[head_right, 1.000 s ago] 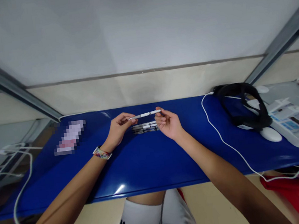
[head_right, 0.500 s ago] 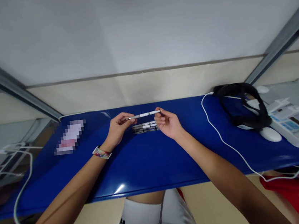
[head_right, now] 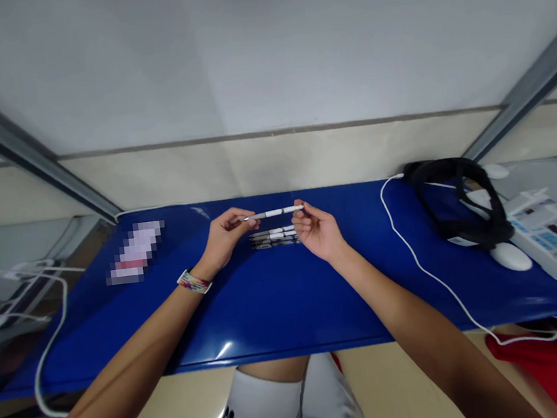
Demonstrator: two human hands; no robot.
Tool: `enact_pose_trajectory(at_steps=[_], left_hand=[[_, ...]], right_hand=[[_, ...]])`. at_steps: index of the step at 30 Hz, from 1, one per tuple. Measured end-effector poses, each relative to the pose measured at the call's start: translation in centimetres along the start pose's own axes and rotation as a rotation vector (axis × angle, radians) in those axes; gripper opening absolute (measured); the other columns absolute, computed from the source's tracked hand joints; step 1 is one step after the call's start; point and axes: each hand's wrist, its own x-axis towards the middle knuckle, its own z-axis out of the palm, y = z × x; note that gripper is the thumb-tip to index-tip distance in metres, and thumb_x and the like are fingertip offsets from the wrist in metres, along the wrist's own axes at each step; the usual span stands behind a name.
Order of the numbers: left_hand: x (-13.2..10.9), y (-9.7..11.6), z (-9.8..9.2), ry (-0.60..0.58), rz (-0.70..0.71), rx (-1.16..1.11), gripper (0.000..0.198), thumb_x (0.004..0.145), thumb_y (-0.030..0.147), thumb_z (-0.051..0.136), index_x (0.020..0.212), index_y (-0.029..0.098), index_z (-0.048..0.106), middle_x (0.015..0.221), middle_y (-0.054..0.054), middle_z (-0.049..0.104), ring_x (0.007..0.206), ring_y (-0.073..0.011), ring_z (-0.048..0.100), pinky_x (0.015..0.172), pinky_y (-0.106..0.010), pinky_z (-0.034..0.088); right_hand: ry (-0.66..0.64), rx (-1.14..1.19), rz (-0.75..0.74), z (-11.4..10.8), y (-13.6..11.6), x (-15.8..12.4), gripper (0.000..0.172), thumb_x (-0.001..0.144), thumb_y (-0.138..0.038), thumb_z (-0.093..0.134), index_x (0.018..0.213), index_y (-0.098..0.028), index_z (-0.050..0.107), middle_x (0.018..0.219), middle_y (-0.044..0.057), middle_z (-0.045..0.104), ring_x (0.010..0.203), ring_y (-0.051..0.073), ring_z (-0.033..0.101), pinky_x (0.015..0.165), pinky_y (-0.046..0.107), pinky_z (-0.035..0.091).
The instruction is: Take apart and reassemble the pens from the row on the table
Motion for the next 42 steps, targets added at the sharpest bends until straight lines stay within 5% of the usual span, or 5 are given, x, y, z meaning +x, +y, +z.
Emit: enact_pose_trajectory(at_steps=[34, 42], left_hand=[[-0.15, 0.36, 0.23, -0.001, -0.008, 0.018, 0.033, 0.083, 0.044, 0.090, 0.103, 0.020, 0.078, 0.096, -0.008, 0.084, 0.095, -0.0249, 0.081, 0.093, -0.042, 0.063], [-0.18, 0.27, 0.14, -0.001, -0.014, 0.028, 0.033, 0.083, 0.044, 0.090, 0.103, 0.019, 0.077, 0.095, -0.008, 0.084, 0.094, -0.0242, 0.080, 0.092, -0.041, 0.062]], right_hand=[[0.045, -0.098, -0.028, 0.76, -0.59, -0.58, 0.009, 0.098, -0.025, 0.067, 0.103, -0.020, 0.072, 0.076, -0.001, 0.061, 0.060, 0.010, 0.052, 0.053, 0.021, 0.051], [0.077, -0.026, -0.008, 0.78, -0.45, -0.41, 0.010, 0.094, -0.015, 0.066, 0.101, -0.019, 0.072, 0.076, -0.001, 0.064, 0.060, 0.009, 0.053, 0.054, 0.017, 0.052]])
